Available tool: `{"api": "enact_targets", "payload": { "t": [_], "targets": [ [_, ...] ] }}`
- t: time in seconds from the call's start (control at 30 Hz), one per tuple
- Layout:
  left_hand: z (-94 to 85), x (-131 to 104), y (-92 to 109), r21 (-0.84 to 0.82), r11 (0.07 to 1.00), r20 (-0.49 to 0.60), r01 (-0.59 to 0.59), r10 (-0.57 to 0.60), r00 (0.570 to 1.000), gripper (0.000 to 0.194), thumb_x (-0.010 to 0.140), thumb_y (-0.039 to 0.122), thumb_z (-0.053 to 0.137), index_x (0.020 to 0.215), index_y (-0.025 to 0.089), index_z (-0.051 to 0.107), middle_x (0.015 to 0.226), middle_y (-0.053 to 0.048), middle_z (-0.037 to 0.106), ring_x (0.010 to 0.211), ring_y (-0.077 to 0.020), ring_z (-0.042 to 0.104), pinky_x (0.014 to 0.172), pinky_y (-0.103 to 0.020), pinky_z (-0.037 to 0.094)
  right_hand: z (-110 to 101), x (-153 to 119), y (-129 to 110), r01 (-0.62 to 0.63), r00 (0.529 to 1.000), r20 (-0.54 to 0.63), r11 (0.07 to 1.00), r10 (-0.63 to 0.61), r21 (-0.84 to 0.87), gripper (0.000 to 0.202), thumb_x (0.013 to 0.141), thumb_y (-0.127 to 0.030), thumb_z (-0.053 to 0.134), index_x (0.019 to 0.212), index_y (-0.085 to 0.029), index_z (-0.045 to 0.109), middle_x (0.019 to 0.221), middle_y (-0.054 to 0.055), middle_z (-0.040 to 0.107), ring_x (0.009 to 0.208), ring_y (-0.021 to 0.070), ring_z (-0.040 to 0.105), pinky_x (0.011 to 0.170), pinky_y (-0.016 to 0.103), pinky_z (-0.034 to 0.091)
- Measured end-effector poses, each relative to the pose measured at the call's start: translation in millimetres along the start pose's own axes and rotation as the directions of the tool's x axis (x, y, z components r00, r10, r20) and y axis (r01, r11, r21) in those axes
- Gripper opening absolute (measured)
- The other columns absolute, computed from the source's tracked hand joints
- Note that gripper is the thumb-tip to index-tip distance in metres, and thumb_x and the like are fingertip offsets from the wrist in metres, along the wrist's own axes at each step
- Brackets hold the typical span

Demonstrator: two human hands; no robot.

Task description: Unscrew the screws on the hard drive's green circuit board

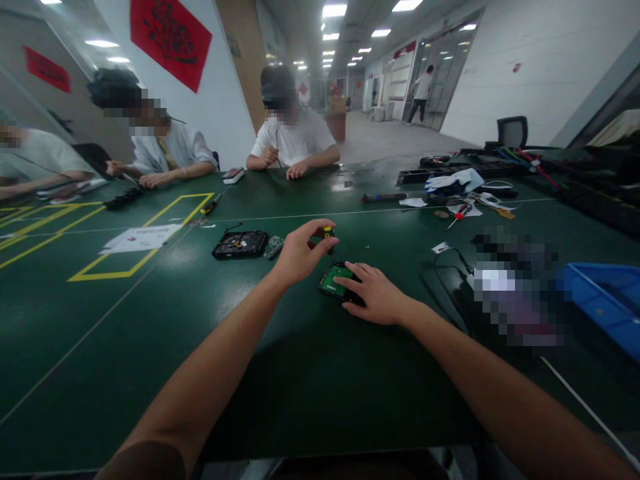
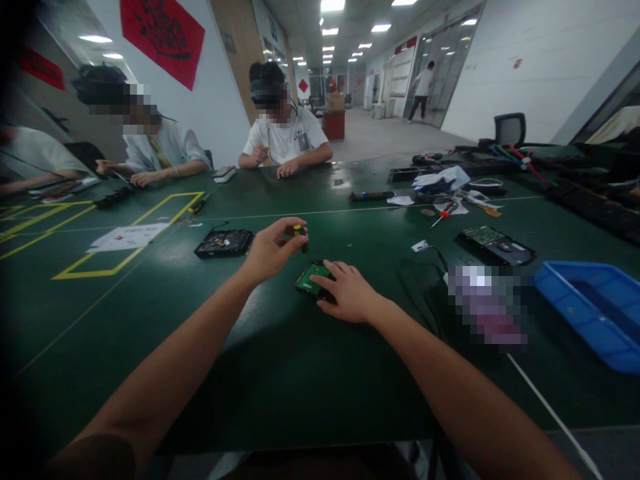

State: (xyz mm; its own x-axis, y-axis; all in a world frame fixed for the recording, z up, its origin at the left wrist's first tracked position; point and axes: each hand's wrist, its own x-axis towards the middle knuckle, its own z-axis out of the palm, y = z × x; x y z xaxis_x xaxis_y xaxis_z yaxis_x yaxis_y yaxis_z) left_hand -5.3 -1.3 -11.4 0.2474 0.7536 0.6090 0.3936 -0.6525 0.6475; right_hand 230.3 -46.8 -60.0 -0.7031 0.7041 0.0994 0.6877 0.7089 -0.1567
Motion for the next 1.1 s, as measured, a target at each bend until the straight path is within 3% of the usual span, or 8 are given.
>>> {"api": "enact_targets", "payload": {
  "t": [0.27,0.47,0.67,0.93,1.1],
  "targets": [
    [0.2,-1.9,-5.2,-0.105,0.993,0.068,0.060,-0.053,0.996,0.045,0.100,0.031,0.058,0.145,0.024,0.057,0.123,-0.010,0.070,0.089,-0.0179,0.071,0.062,-0.026,0.063,0.8,0.3,0.1,-0.004,1.000,-0.002,1.000,0.004,-0.003,0.068,0.098,-0.058,0.056,0.158,-0.029,0.044,0.168,0.015,0.029,0.149,0.0410,0.031,0.119,0.059,0.024],
    [-0.1,-0.7,-5.7,0.053,0.998,-0.034,-0.017,0.018,0.999,0.039,0.093,0.029,0.071,0.132,0.024,0.067,0.112,-0.008,0.070,0.090,-0.0169,0.068,0.061,-0.022,0.058,1.0,0.4,0.3,-0.007,1.000,0.001,1.000,0.007,0.004,0.067,0.098,-0.059,0.055,0.157,-0.030,0.044,0.169,0.014,0.027,0.149,0.0419,0.030,0.118,0.060,0.025],
    [-3.5,0.5,0.0,0.137,0.989,-0.041,-0.049,0.055,0.998,0.031,0.090,0.029,0.076,0.119,0.022,0.070,0.111,-0.008,0.069,0.094,-0.0177,0.069,0.065,-0.023,0.058,1.1,0.4,0.6,0.003,1.000,-0.006,1.000,-0.003,0.003,0.067,0.098,-0.060,0.055,0.157,-0.029,0.044,0.168,0.015,0.028,0.149,0.0412,0.030,0.117,0.060,0.026],
    [-0.9,-0.7,-4.7,-0.062,0.998,0.054,0.005,-0.001,0.999,0.045,0.097,0.021,0.060,0.142,0.024,0.059,0.126,-0.010,0.069,0.100,-0.0205,0.070,0.061,-0.025,0.063,2.3,0.2,0.5,-0.002,1.000,-0.005,1.000,0.002,0.002,0.067,0.098,-0.059,0.055,0.158,-0.030,0.044,0.168,0.014,0.028,0.149,0.0409,0.030,0.119,0.060,0.023],
    [-0.8,-1.9,-3.4,-0.093,0.996,0.104,-0.008,0.018,0.994,0.046,0.101,0.023,0.053,0.146,0.025,0.055,0.132,-0.010,0.068,0.103,-0.0207,0.071,0.071,-0.030,0.066,1.6,0.1,0.2,-0.011,1.000,0.000,1.000,0.011,0.001,0.067,0.098,-0.059,0.055,0.158,-0.031,0.043,0.168,0.013,0.028,0.149,0.0411,0.030,0.119,0.061,0.024]
  ]
}}
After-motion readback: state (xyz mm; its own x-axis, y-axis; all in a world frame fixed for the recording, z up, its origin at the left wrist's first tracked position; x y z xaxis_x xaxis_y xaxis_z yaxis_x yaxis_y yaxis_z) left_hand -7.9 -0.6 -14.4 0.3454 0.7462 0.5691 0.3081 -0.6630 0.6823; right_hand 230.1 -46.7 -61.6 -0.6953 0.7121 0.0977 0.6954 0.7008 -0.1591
